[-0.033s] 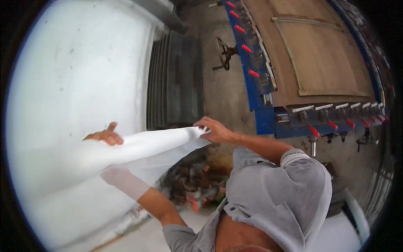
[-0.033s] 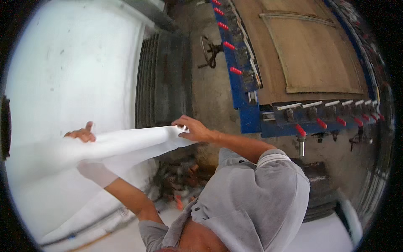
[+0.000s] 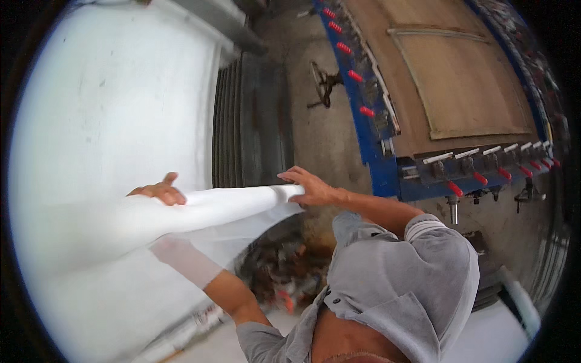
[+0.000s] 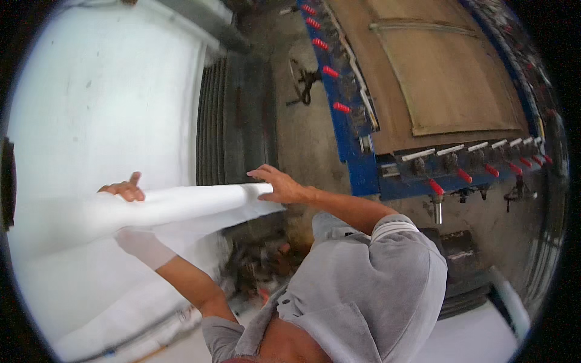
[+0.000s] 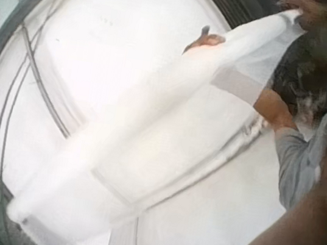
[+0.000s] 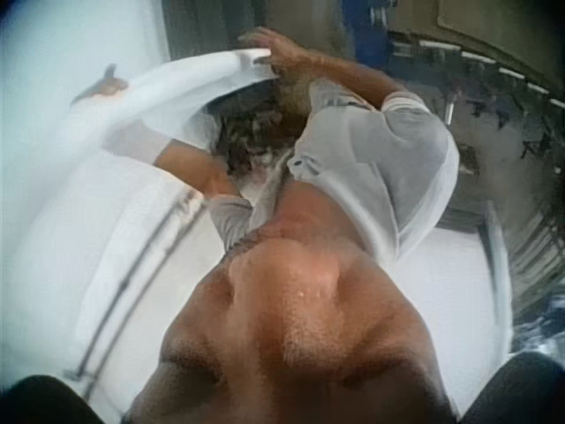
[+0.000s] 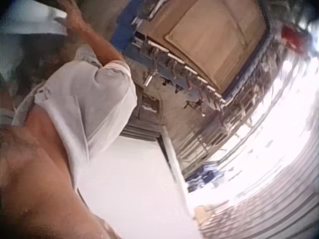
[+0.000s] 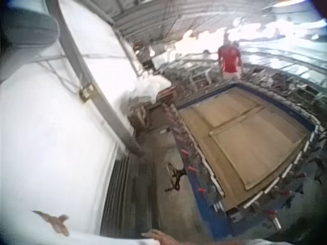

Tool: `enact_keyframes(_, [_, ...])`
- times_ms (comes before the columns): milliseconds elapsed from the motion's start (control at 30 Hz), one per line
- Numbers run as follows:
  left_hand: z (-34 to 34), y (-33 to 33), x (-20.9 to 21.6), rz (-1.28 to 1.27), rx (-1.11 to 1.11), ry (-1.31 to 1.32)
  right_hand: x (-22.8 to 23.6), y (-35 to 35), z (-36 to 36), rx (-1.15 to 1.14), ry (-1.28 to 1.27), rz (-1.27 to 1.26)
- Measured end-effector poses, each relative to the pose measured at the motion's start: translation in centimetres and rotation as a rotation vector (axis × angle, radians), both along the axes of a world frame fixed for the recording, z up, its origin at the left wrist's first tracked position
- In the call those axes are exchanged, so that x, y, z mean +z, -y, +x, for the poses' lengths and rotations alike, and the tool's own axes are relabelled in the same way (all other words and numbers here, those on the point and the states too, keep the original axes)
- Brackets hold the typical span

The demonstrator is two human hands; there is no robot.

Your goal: The person places a large white sheet over a wooden frame on a blue jig, then secures the sheet using multiple red-handled clamps along the frame edges. The person adjusts the sheet and tightens the clamps to hold the sheet in place.

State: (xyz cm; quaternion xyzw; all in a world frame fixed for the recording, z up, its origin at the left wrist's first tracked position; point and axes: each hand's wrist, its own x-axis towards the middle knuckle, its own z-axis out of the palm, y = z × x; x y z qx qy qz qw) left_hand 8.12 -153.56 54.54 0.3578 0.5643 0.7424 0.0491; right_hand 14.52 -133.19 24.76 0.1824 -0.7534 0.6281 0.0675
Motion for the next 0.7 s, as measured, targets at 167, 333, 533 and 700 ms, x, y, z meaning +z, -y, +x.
enact_keyframes(167, [-15.5, -2.8, -1.3, 0.038, -0.545, -0.013, 2.0, 3.1, -10.0, -0.124, -0.128, 0.095])
enact_keyframes(333, [-28.4, -6.9, -1.3, -0.002, -1.051, -0.046, -0.1, 3.1, -18.6, -0.575, -0.065, 0.026])
enact_keyframes(533, [-37.2, -13.5, -4.7, 0.236, -0.848, 0.291, 1.9, 2.0, -22.1, -0.989, 0.059, 0.06])
enact_keyframes(700, [-57.1, -17.5, -15.6, -0.086, -0.423, 0.347, 7.3, 0.1, -23.5, -1.252, 0.291, 0.149])
